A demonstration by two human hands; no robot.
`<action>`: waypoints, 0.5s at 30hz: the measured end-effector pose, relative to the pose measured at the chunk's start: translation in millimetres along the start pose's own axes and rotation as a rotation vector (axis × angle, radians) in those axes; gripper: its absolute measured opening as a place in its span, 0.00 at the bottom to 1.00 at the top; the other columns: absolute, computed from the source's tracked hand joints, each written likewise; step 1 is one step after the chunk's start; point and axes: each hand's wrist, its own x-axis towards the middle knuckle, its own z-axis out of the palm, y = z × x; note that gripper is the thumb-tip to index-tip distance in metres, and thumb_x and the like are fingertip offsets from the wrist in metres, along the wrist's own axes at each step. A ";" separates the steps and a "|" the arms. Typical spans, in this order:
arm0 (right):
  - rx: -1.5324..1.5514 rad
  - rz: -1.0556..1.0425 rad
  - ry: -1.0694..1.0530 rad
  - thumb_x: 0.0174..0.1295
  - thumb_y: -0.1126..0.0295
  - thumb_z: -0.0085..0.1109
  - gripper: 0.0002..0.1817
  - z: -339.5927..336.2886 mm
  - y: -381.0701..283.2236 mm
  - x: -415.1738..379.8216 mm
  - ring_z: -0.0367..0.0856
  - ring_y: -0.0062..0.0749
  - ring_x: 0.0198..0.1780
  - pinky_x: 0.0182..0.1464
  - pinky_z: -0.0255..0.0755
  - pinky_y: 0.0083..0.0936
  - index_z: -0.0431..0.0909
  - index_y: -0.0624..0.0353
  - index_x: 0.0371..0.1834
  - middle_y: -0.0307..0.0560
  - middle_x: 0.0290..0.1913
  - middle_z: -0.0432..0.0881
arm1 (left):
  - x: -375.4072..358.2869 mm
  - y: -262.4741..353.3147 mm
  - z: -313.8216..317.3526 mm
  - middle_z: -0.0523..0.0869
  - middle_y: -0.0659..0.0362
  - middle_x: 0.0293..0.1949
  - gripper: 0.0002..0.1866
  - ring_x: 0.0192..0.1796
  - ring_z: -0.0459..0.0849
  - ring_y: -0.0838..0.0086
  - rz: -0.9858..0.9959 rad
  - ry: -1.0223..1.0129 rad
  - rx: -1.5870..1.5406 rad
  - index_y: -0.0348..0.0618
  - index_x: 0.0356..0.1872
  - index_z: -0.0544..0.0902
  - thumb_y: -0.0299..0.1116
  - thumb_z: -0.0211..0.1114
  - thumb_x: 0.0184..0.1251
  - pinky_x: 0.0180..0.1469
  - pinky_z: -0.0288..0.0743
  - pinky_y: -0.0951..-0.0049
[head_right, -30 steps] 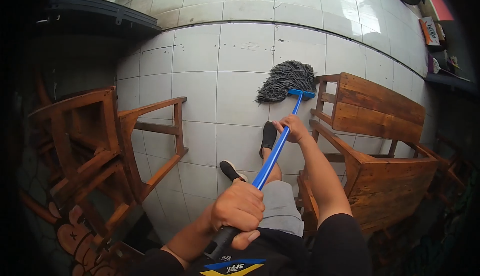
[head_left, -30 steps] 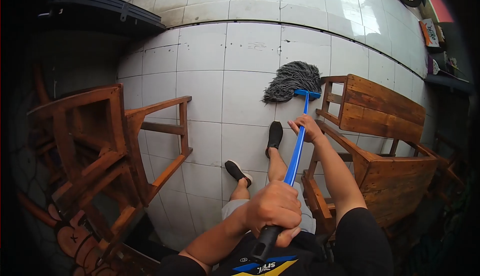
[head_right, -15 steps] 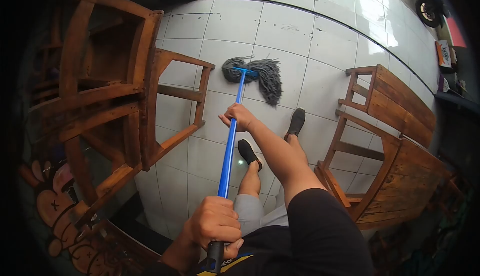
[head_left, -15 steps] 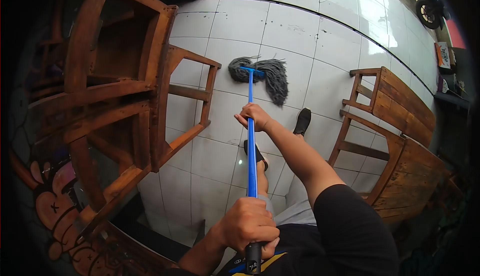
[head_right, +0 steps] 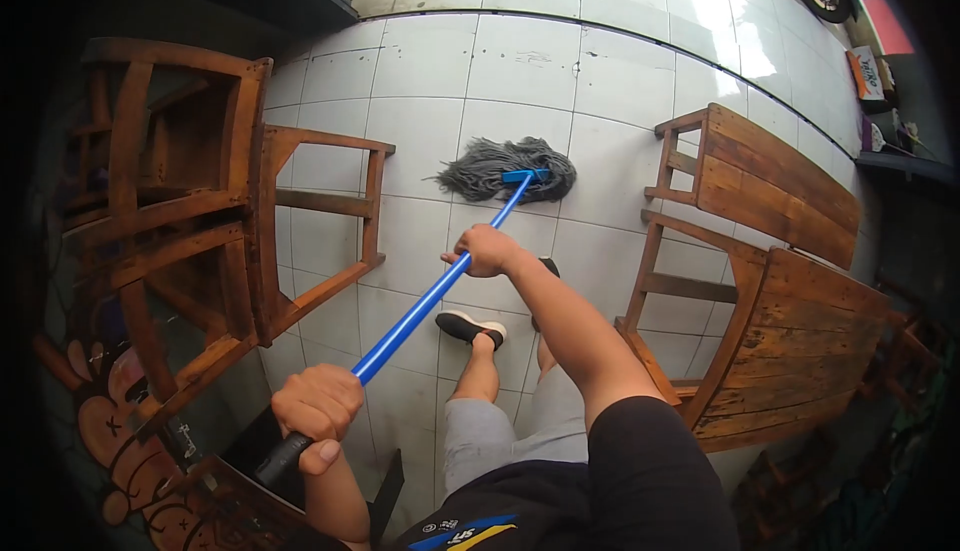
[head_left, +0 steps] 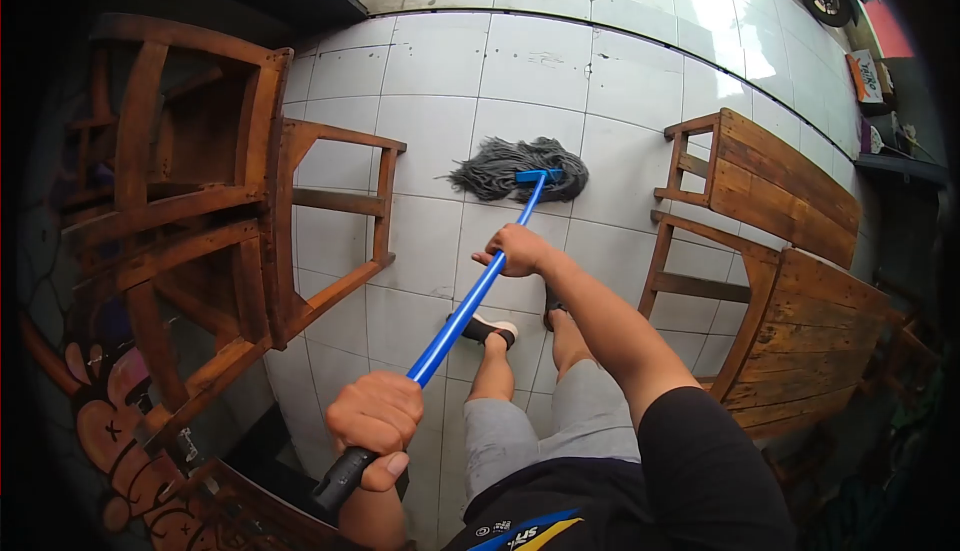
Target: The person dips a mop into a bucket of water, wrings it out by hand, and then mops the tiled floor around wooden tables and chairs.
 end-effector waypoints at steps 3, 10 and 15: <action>0.006 0.121 0.134 0.66 0.52 0.55 0.26 -30.6 59.4 -61.4 0.78 0.58 0.30 0.38 0.74 0.46 0.82 0.60 0.17 0.58 0.23 0.80 | 24.1 -38.6 41.9 0.59 0.60 0.09 0.17 0.11 0.59 0.69 0.001 0.100 -0.095 0.44 0.08 0.57 0.31 0.59 0.38 0.20 0.55 0.68; -0.184 0.163 0.396 0.64 0.59 0.58 0.25 -50.6 106.8 -124.3 0.74 0.55 0.23 0.29 0.67 0.43 0.74 0.60 0.09 0.57 0.15 0.72 | 39.7 -82.1 107.1 0.60 0.58 0.11 0.14 0.14 0.60 0.62 0.067 -0.090 0.007 0.42 0.10 0.57 0.26 0.56 0.30 0.22 0.55 0.66; -0.049 -0.015 0.409 0.62 0.64 0.60 0.25 19.1 51.0 -75.9 0.70 0.50 0.21 0.31 0.66 0.39 0.68 0.61 0.08 0.53 0.13 0.69 | -30.2 -45.8 89.2 0.62 0.60 0.11 0.13 0.13 0.61 0.65 0.040 -0.076 0.065 0.43 0.10 0.58 0.25 0.56 0.28 0.21 0.55 0.67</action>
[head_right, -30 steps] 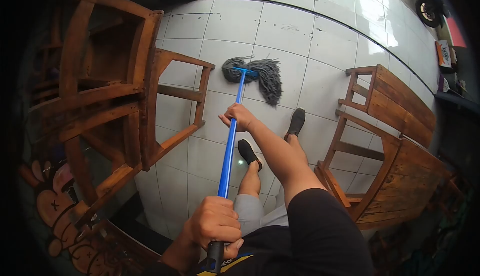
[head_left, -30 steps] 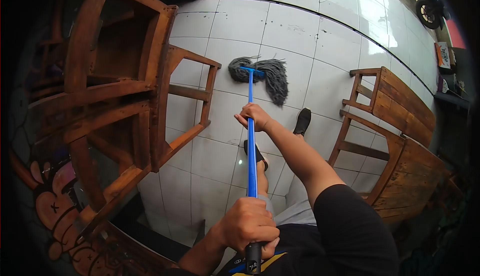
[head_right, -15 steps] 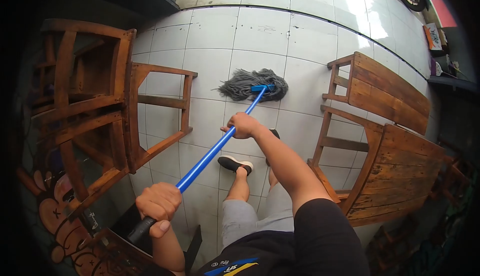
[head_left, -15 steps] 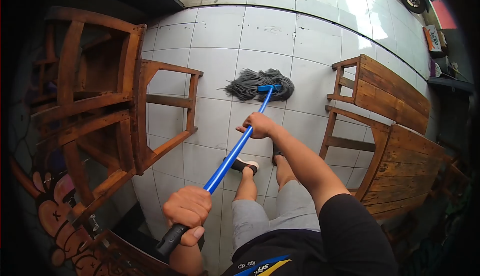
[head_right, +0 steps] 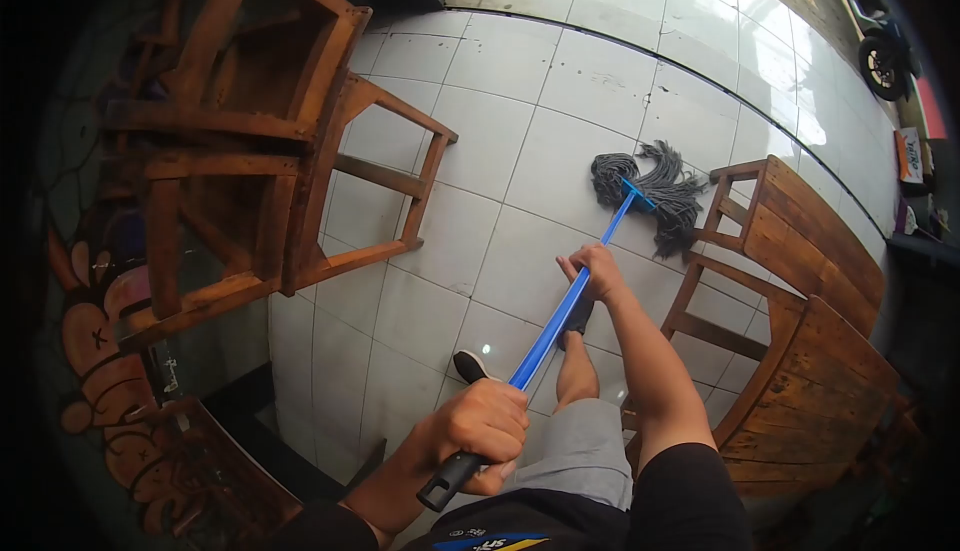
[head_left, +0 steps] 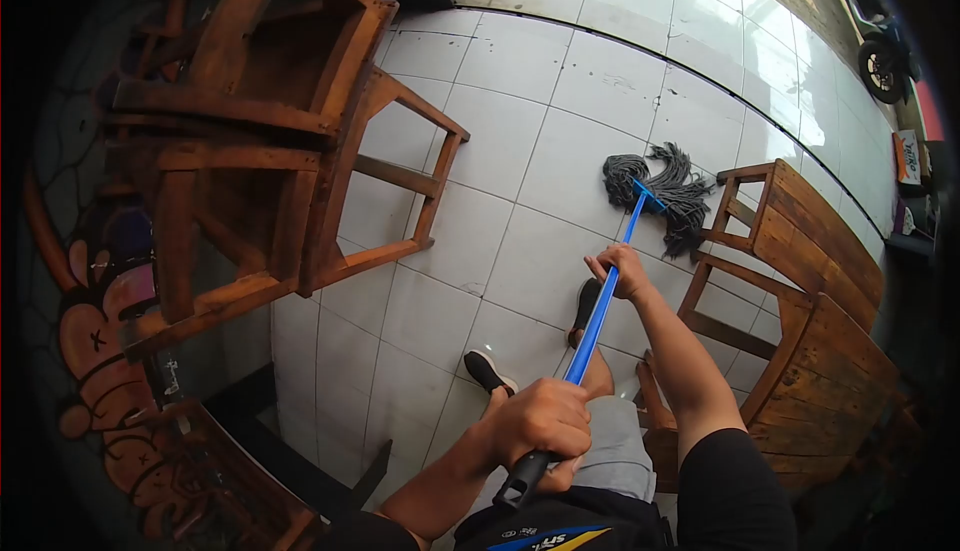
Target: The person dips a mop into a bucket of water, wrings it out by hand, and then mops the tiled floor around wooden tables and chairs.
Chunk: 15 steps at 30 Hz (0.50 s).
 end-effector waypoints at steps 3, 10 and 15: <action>0.014 -0.062 -0.096 0.62 0.62 0.60 0.24 66.1 -48.7 13.6 0.75 0.45 0.25 0.39 0.69 0.36 0.71 0.57 0.08 0.48 0.14 0.73 | -57.7 31.4 -7.5 0.66 0.60 0.11 0.11 0.15 0.67 0.66 -0.064 -0.032 0.127 0.43 0.10 0.64 0.27 0.60 0.30 0.23 0.60 0.67; 0.192 -0.389 -0.209 0.63 0.63 0.56 0.24 232.3 -151.1 54.4 0.76 0.49 0.27 0.40 0.73 0.39 0.74 0.59 0.08 0.50 0.16 0.76 | -171.7 69.4 -32.0 0.66 0.62 0.11 0.13 0.15 0.67 0.68 -0.149 -0.035 0.325 0.45 0.10 0.64 0.30 0.62 0.30 0.21 0.58 0.69; 0.185 -0.468 -0.222 0.63 0.61 0.56 0.23 272.0 -169.3 55.6 0.77 0.53 0.28 0.37 0.74 0.41 0.77 0.60 0.11 0.50 0.20 0.80 | -205.4 69.1 -37.7 0.59 0.62 0.11 0.17 0.13 0.61 0.68 -0.189 -0.064 0.408 0.46 0.09 0.58 0.32 0.62 0.31 0.20 0.53 0.68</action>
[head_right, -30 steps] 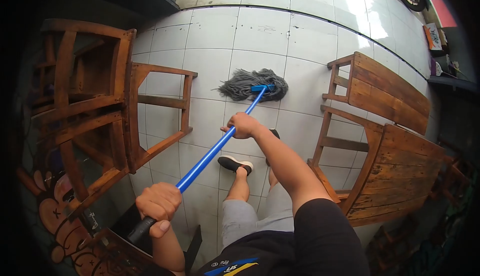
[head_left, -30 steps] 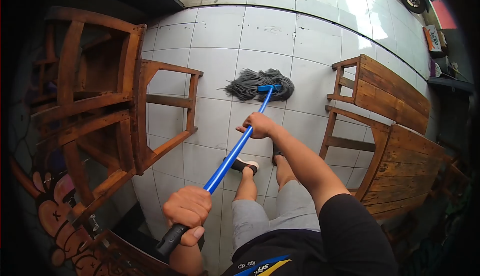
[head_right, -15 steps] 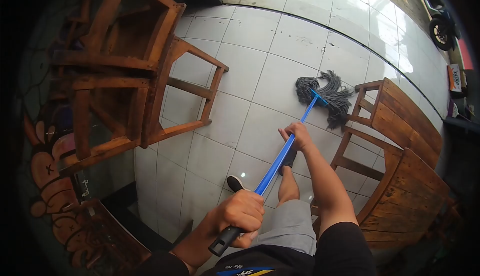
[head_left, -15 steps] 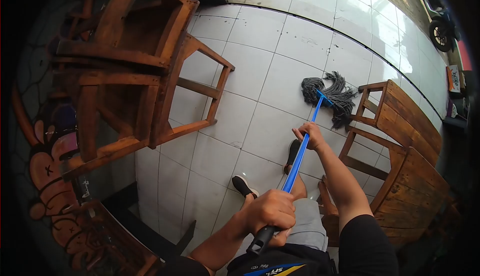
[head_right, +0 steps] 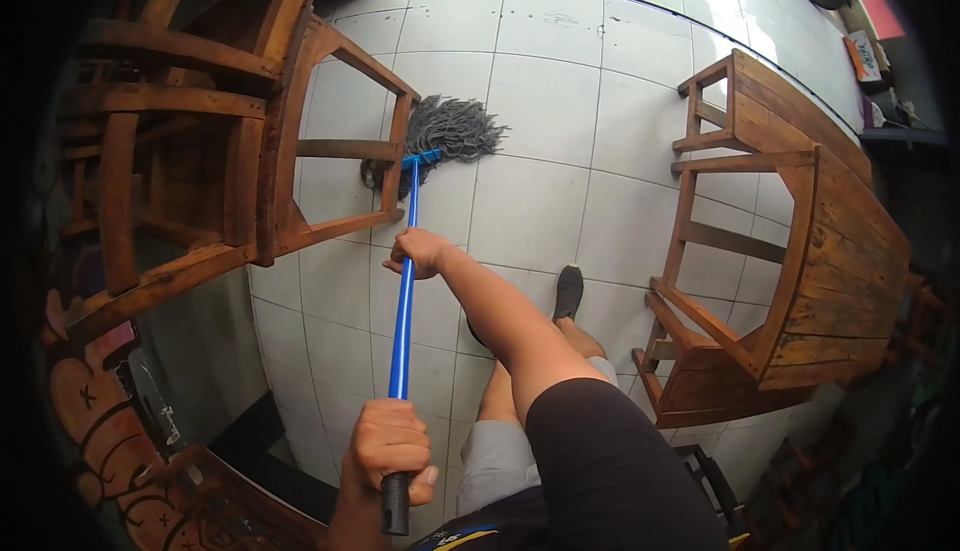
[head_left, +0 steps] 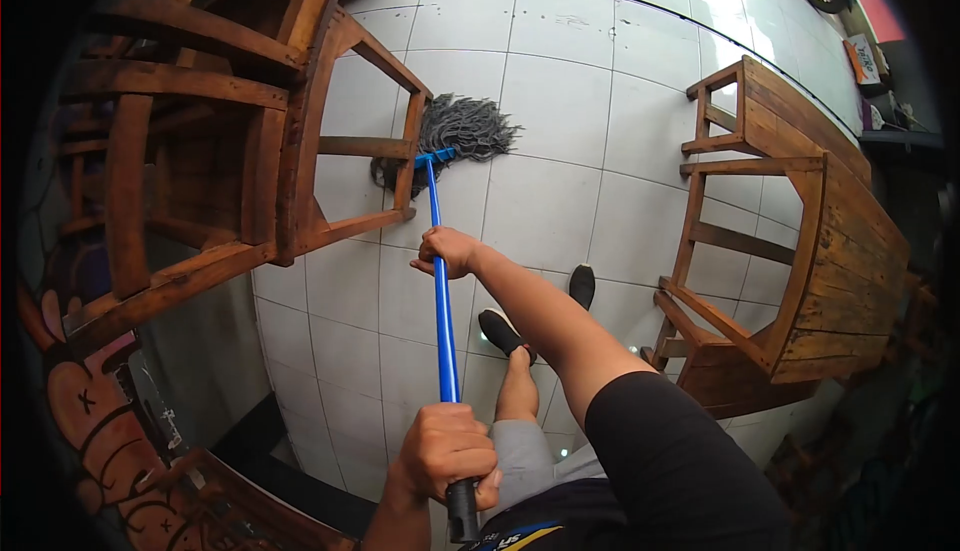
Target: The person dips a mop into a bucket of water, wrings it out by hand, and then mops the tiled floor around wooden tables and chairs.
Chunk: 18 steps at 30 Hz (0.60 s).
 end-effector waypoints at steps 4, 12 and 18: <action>0.040 0.155 0.025 0.65 0.58 0.58 0.25 -23.7 -17.3 -24.6 0.77 0.52 0.27 0.36 0.74 0.41 0.77 0.61 0.10 0.53 0.16 0.76 | 7.1 16.5 -22.5 0.63 0.62 0.10 0.15 0.12 0.65 0.69 -0.002 -0.005 -0.106 0.43 0.09 0.61 0.32 0.62 0.35 0.19 0.55 0.71; -0.029 0.425 -0.055 0.69 0.51 0.52 0.26 -140.8 -39.1 -164.7 0.80 0.58 0.32 0.40 0.76 0.45 0.84 0.58 0.21 0.54 0.25 0.83 | 68.6 28.1 16.9 0.61 0.62 0.07 0.19 0.09 0.59 0.73 0.121 0.113 -0.503 0.44 0.07 0.57 0.33 0.60 0.40 0.17 0.52 0.72; -0.227 0.672 0.109 0.67 0.53 0.52 0.26 -192.2 -16.4 -277.7 0.78 0.56 0.28 0.34 0.74 0.42 0.82 0.59 0.16 0.56 0.21 0.80 | 127.4 2.1 80.5 0.58 0.62 0.08 0.19 0.10 0.57 0.70 0.126 0.064 -0.666 0.44 0.08 0.56 0.35 0.59 0.39 0.19 0.53 0.69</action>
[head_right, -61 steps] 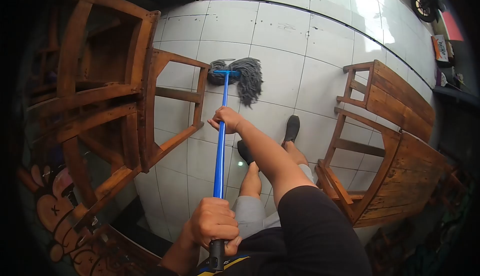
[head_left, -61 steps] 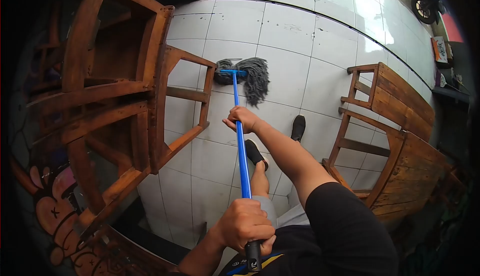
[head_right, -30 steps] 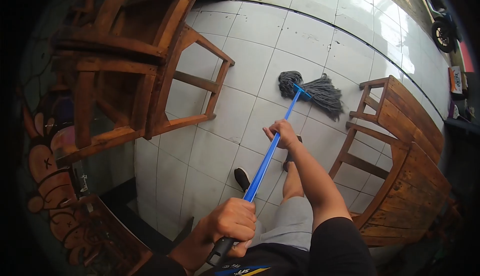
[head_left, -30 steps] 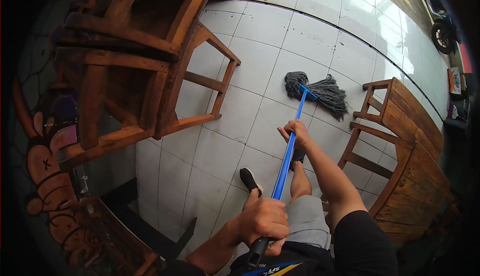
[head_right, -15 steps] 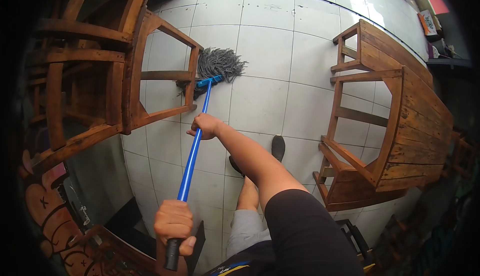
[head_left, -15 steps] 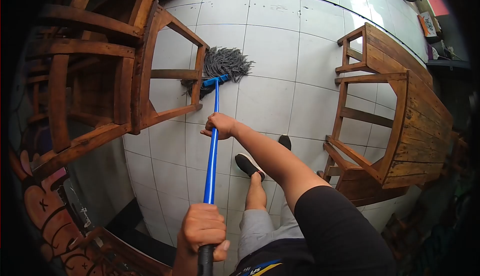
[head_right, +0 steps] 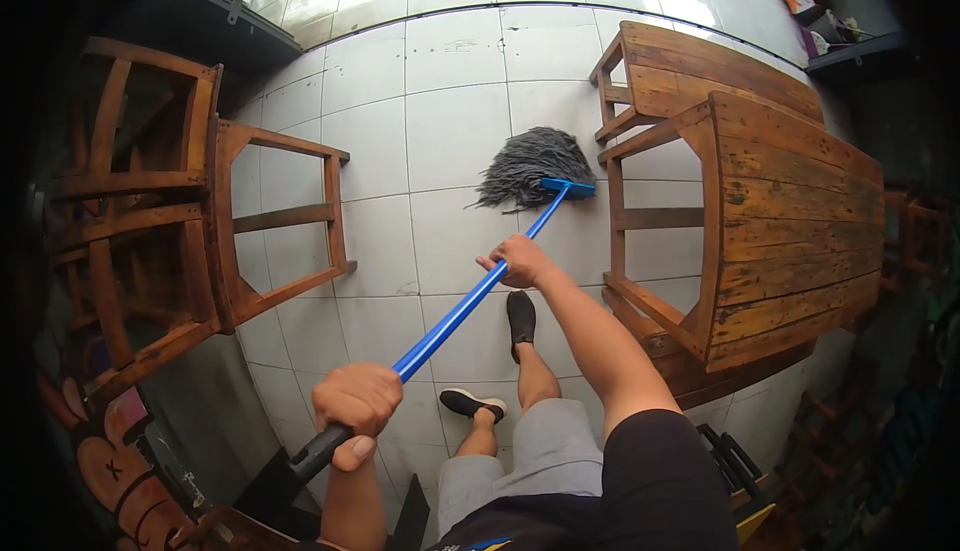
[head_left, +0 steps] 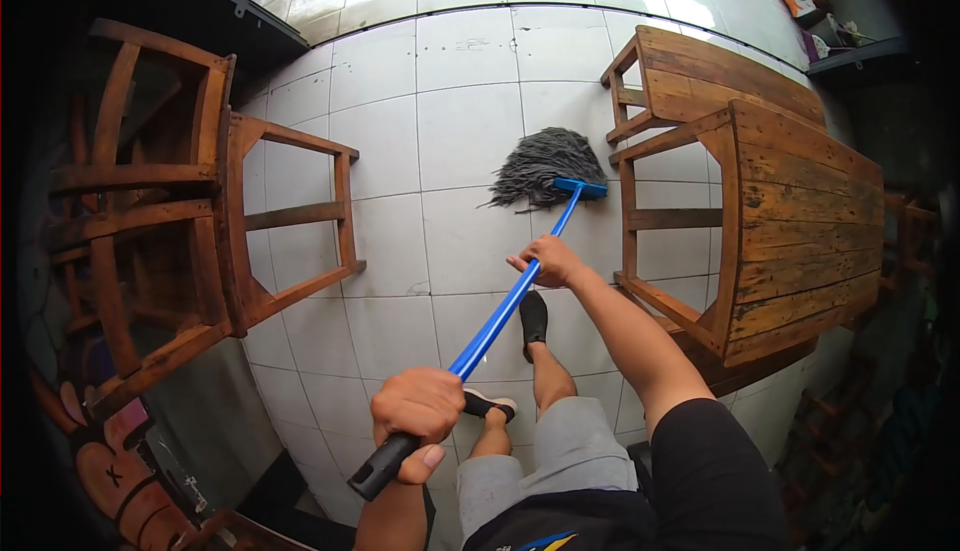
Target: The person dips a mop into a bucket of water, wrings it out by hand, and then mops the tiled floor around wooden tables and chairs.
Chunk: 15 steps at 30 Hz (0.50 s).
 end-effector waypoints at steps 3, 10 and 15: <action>0.023 0.111 0.084 0.66 0.55 0.53 0.25 -7.4 16.4 -16.8 0.78 0.55 0.26 0.32 0.73 0.41 0.81 0.59 0.15 0.57 0.20 0.78 | 4.2 -22.6 17.8 0.56 0.63 0.07 0.20 0.10 0.53 0.71 0.037 0.059 -0.023 0.46 0.08 0.54 0.36 0.58 0.42 0.19 0.52 0.71; -0.021 0.026 0.058 0.65 0.59 0.56 0.24 55.9 -32.6 -10.3 0.73 0.54 0.20 0.28 0.68 0.41 0.77 0.60 0.12 0.56 0.14 0.72 | -89.1 1.0 -5.7 0.61 0.59 0.10 0.16 0.11 0.60 0.69 0.054 0.060 0.104 0.43 0.09 0.56 0.33 0.56 0.38 0.21 0.57 0.68; -0.003 -0.265 0.109 0.66 0.62 0.55 0.26 156.5 -113.0 30.4 0.74 0.50 0.24 0.34 0.70 0.40 0.71 0.58 0.08 0.52 0.14 0.73 | -190.5 42.3 -16.9 0.61 0.59 0.10 0.13 0.12 0.60 0.67 0.060 -0.005 0.329 0.43 0.09 0.59 0.31 0.56 0.27 0.21 0.57 0.68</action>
